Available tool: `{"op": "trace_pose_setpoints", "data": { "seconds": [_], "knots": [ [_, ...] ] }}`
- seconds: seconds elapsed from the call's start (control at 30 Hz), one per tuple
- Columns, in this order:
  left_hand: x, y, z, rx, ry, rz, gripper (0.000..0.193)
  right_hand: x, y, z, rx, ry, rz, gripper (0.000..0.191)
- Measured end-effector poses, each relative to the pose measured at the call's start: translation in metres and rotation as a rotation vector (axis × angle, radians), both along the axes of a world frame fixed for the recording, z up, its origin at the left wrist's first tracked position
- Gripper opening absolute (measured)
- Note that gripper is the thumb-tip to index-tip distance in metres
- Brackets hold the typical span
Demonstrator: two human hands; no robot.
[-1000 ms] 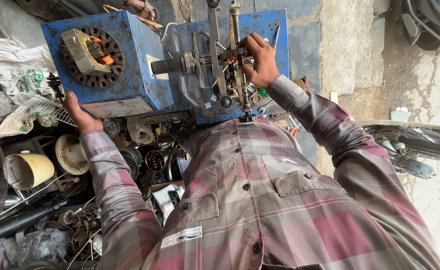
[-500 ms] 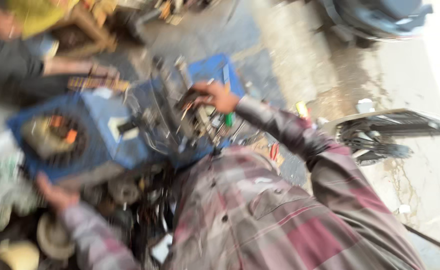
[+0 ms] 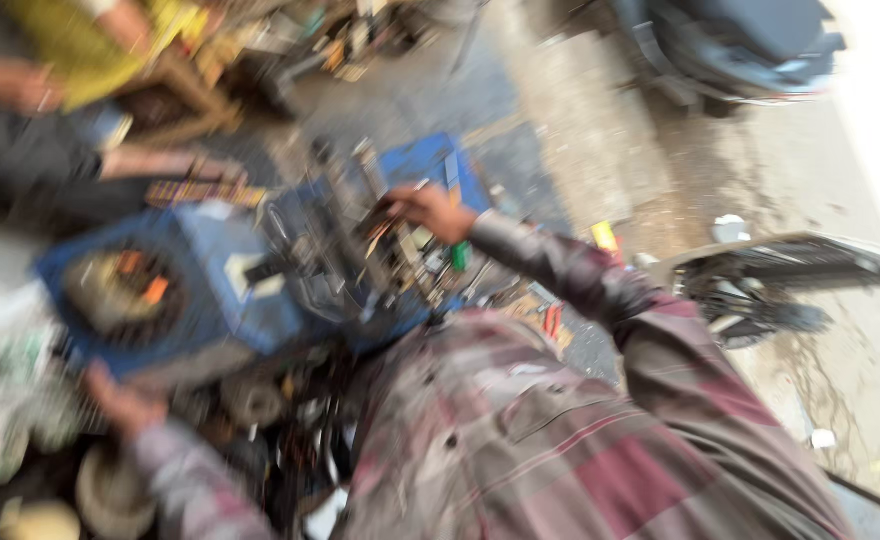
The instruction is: The person operates a blue benchtop machine to process a small cylindrical electrical component. They repeatedly insert the component into the machine's fixture, turn a vertical handle to advance the tool, and then remove the component. The person handles the component and the machine's handle throughout the clip.
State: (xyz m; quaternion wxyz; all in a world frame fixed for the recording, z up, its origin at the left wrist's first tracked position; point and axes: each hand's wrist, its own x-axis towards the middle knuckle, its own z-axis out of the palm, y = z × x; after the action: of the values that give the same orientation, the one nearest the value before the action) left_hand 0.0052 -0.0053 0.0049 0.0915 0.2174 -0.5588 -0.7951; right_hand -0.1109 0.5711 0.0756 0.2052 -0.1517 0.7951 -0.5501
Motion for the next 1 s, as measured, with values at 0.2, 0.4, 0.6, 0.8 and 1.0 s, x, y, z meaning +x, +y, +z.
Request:
{"op": "trace_pose_setpoints", "data": {
  "seconds": [0.2, 0.4, 0.6, 0.8, 1.0],
  "knots": [
    [-0.001, -0.005, -0.015, -0.017, 0.055, 0.108, 0.069, 0.001, 0.003, 0.009, -0.043, 0.249, 0.105, 0.031],
    [-0.001, -0.005, -0.016, -0.059, 0.094, 0.182, 0.068, 0.000, 0.000, 0.012, -0.029, 0.291, 0.114, 0.034],
    [0.001, -0.001, -0.012, -0.047, 0.039, 0.200, 0.075, 0.001, 0.001, 0.014, -0.038, 0.294, 0.108, 0.037],
    [0.002, -0.001, -0.012, -0.095, 0.018, 0.210, 0.079, 0.001, 0.000, 0.013, -0.042, 0.291, 0.108, 0.043],
    [0.001, -0.005, -0.016, -0.229, -0.062, 0.232, 0.078, 0.002, 0.003, -0.001, -0.014, 0.246, 0.085, 0.035]
  ]
}}
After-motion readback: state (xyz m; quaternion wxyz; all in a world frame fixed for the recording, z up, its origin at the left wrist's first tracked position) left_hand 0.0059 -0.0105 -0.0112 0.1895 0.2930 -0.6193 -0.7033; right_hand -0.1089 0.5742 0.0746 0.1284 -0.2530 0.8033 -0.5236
